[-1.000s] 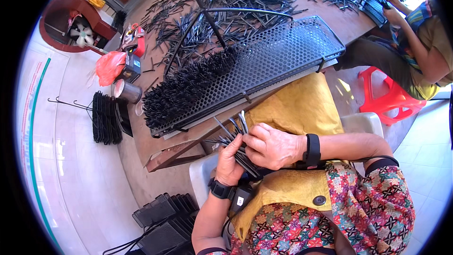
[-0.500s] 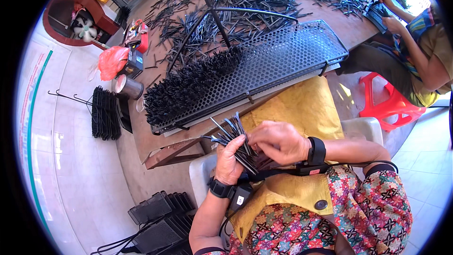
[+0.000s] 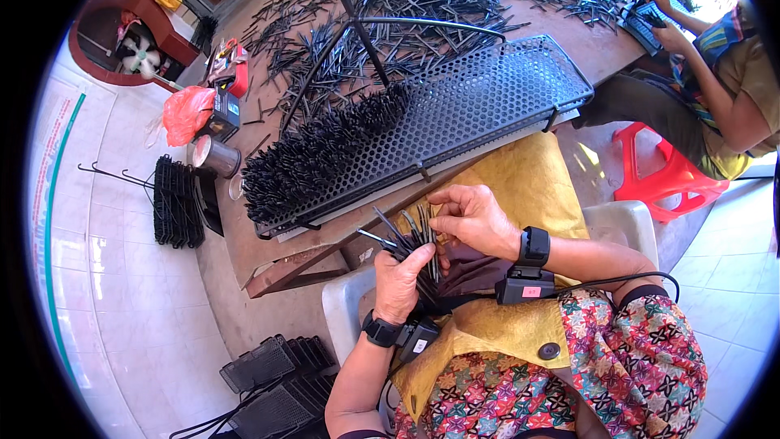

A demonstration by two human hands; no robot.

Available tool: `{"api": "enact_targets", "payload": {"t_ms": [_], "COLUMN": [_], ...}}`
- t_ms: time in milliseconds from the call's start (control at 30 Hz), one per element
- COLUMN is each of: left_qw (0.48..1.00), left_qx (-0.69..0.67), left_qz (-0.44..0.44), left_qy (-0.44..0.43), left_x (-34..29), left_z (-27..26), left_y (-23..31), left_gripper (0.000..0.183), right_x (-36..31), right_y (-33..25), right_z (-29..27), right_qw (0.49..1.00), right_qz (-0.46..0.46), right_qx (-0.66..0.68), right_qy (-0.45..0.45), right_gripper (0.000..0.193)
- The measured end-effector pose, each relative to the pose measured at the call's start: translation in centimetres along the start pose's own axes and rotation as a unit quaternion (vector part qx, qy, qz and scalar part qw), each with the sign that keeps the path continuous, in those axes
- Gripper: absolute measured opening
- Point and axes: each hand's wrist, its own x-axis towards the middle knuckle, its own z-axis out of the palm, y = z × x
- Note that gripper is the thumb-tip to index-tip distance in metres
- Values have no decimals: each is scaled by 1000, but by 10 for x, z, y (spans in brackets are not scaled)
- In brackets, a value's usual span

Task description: The person inserts black plastic strips into the holes of a metal mesh tray by hand. They pick up individual strips from a bundle, thread them through the mesh, and later gather the strips and move the tray to the side.

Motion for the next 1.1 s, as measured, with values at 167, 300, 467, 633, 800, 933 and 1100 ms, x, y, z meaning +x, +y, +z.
{"api": "enact_targets", "payload": {"t_ms": [167,300,467,633,800,933,1100], "left_qw": [999,998,995,999,992,988,990], "left_qx": [26,16,31,-21,-120,-149,-130], "left_qz": [-11,-37,-38,-21,-8,-7,3], "left_qy": [-25,-38,-84,-20,37,50,56], "left_x": [1,-3,-5,0,-1,-4,-3], "left_z": [-2,1,-2,-3,-9,-5,-9], "left_y": [-3,0,-2,-1,6,13,13], "left_gripper": [13,13,14,14,13,11,9], "right_x": [7,16,42,95,127,137,138], "right_y": [4,-1,-21,-36,-43,-37,-39], "right_z": [-9,-22,-45,-46,-31,-28,-28], "right_qw": [998,996,967,890,824,787,727], "right_qz": [-9,-8,-147,-347,-448,-482,-463], "right_qx": [37,45,-15,-114,-231,-311,-496], "right_qy": [44,77,207,273,259,226,105], "right_gripper": [16,11,12,14,15,14,7]}}
